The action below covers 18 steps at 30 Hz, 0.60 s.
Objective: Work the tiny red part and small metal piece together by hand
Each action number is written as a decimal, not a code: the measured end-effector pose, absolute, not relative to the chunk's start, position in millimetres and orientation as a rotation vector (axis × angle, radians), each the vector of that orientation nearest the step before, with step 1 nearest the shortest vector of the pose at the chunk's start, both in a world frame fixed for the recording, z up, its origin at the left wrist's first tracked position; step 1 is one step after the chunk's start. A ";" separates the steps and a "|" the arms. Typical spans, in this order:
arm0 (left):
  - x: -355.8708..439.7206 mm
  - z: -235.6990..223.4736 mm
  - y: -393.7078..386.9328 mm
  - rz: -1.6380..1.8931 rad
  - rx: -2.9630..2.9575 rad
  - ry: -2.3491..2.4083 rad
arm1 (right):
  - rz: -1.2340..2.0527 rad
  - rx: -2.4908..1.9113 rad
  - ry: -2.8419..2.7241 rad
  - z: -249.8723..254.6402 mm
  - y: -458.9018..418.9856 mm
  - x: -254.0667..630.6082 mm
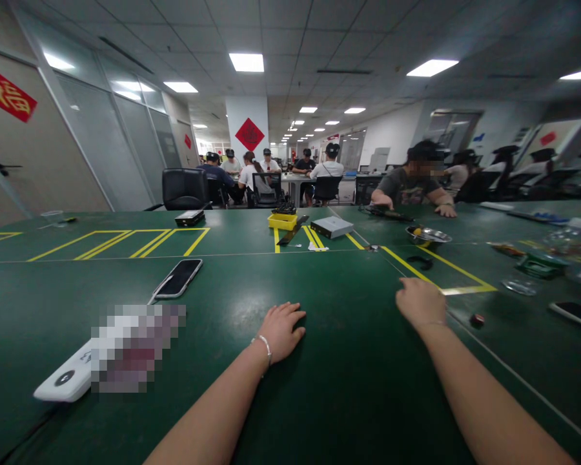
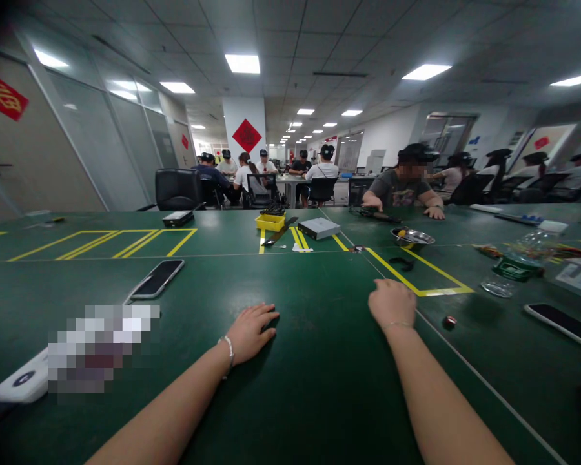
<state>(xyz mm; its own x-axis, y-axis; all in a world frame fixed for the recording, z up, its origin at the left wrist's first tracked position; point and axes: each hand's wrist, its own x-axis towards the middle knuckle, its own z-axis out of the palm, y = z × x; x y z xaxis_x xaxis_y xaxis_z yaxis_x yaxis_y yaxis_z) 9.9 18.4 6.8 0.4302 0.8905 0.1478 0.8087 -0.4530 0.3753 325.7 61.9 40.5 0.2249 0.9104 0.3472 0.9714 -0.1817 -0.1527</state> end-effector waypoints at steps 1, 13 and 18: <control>10.0 6.5 18.5 0.468 2.452 1.490 | -0.277 -2.319 -1.528 41.1 59.8 347.7; 8.0 7.2 16.8 0.461 2.463 1.498 | 0.056 -2.674 -0.711 16.8 54.6 420.3; 8.8 8.1 16.8 0.473 2.460 1.485 | -0.003 -2.673 -0.963 7.8 57.3 433.4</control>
<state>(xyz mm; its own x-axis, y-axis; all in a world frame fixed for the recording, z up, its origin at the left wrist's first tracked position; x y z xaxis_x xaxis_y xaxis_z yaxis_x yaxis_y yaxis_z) 8.8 16.8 8.1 0.4349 0.8870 0.1551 0.8132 -0.4608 0.3555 433.4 57.3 7.8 0.7753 0.6233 0.1020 0.6238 -0.7304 -0.2780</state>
